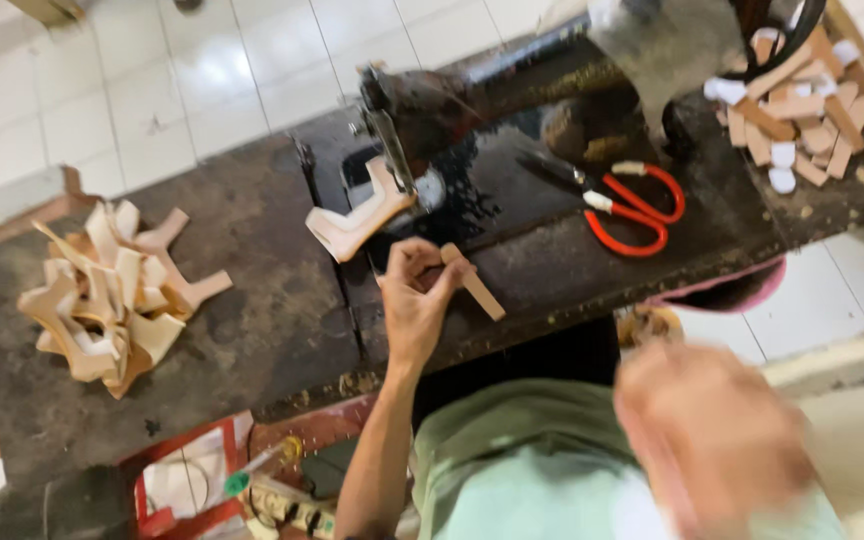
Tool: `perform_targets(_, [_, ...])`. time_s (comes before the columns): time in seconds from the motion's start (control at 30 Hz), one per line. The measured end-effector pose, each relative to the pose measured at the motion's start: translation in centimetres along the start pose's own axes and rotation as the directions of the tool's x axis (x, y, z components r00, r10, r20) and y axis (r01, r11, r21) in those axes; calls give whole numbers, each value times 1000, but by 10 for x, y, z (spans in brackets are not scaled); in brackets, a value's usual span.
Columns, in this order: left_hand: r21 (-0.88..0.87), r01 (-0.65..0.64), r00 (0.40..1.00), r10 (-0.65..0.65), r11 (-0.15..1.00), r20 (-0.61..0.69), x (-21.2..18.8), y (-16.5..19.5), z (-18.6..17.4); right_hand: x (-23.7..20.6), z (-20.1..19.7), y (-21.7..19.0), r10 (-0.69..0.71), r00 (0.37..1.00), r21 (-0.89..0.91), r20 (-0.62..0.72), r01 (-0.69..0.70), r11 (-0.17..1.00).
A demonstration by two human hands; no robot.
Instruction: The person uses a sewing machine to stitch beige shoe parts, inserting white inserts into the pieces before sewing. They guide the parts under the needle, sew along the edges, and trim excess thread with scissors.
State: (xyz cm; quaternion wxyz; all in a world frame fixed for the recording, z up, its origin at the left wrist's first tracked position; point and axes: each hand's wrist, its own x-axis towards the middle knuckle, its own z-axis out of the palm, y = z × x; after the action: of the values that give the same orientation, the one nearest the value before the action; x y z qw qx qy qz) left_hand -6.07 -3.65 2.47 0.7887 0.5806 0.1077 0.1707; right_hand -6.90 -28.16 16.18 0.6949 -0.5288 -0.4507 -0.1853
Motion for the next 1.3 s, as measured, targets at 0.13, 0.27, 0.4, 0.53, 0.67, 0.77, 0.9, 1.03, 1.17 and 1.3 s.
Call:
perform_targets(0.13, [236,8,999,2,972,-42,-9,2,1,-10,-7,-30,84,982,127,171,-107,986])
perform_targets(0.27, [171,-15,998,26,985,-63,-13,5,5,15,-1,-18,19,985,174,169,-48,984])
perform_targets(0.4, [85,-245,970,244,966,16,-16,14,1,41,20,53,366,846,-389,387,-210,897])
perform_targets(0.53, [621,-440,898,325,649,296,-3,37,-22,12,27,129,541,723,-453,429,-346,822])
perform_targets(0.67, [849,-495,846,322,183,424,56,58,-48,-1,13,172,738,632,-246,237,-696,674])
perform_targets(0.77, [844,-515,847,241,149,474,66,61,-52,15,9,194,777,595,-189,206,-755,628])
perform_targets(0.9, [830,-504,864,151,242,480,56,60,-48,33,17,218,827,546,-419,136,-725,547])
perform_targets(1.03, [751,-651,733,344,105,587,56,56,-45,36,32,239,810,553,-333,193,-740,585])
perform_targets(1.17, [764,-622,771,305,173,558,54,49,-50,37,40,251,834,518,-375,191,-747,549])
perform_targets(1.3, [766,-627,768,277,143,577,54,44,-55,38,41,253,858,485,-398,171,-762,510])
